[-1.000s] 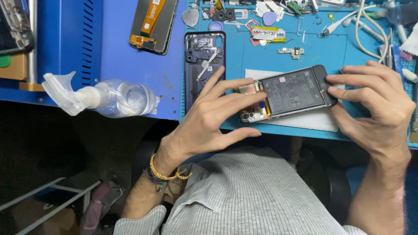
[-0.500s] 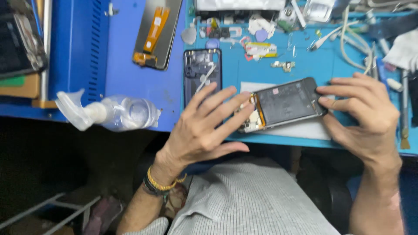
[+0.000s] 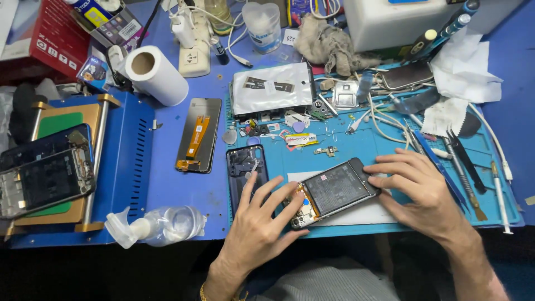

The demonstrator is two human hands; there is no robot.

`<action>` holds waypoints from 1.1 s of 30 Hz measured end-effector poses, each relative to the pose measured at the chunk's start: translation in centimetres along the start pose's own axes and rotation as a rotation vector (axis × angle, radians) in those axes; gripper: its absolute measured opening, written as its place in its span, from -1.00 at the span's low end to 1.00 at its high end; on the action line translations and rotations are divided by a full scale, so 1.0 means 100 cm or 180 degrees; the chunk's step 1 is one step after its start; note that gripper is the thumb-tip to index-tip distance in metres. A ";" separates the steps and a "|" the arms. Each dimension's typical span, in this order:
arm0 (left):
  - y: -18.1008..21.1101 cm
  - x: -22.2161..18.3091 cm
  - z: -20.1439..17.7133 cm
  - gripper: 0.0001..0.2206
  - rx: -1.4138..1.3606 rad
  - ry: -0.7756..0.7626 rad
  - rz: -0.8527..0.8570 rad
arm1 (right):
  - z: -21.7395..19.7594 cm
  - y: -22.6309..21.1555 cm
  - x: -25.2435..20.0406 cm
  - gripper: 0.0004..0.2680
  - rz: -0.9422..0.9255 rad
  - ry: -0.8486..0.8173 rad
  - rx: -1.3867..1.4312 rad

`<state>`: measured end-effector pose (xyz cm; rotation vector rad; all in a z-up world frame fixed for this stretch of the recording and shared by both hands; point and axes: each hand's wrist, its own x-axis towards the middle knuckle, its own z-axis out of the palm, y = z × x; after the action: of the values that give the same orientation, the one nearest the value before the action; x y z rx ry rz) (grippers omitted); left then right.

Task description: Disassembling and repairing internal components of a mobile phone using precision tools

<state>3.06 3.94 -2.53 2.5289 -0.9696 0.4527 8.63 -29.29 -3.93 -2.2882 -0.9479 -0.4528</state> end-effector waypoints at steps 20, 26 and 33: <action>0.003 0.020 0.005 -0.83 0.0259 0.0604 0.0179 | -0.002 -0.002 0.000 -0.86 -0.0005 0.0007 0.0052; 0.001 0.018 0.010 -0.82 0.0253 0.0691 0.0129 | -0.001 -0.002 -0.001 -0.87 -0.0004 -0.0005 0.0075; -0.005 0.016 0.011 -0.56 -0.0025 0.0537 0.0013 | 0.001 0.000 -0.002 -0.89 0.0008 0.0092 0.0120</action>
<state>4.72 2.88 -2.94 2.4363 -0.9111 0.6506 8.44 -29.32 -4.11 -2.2430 -0.9315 -0.4618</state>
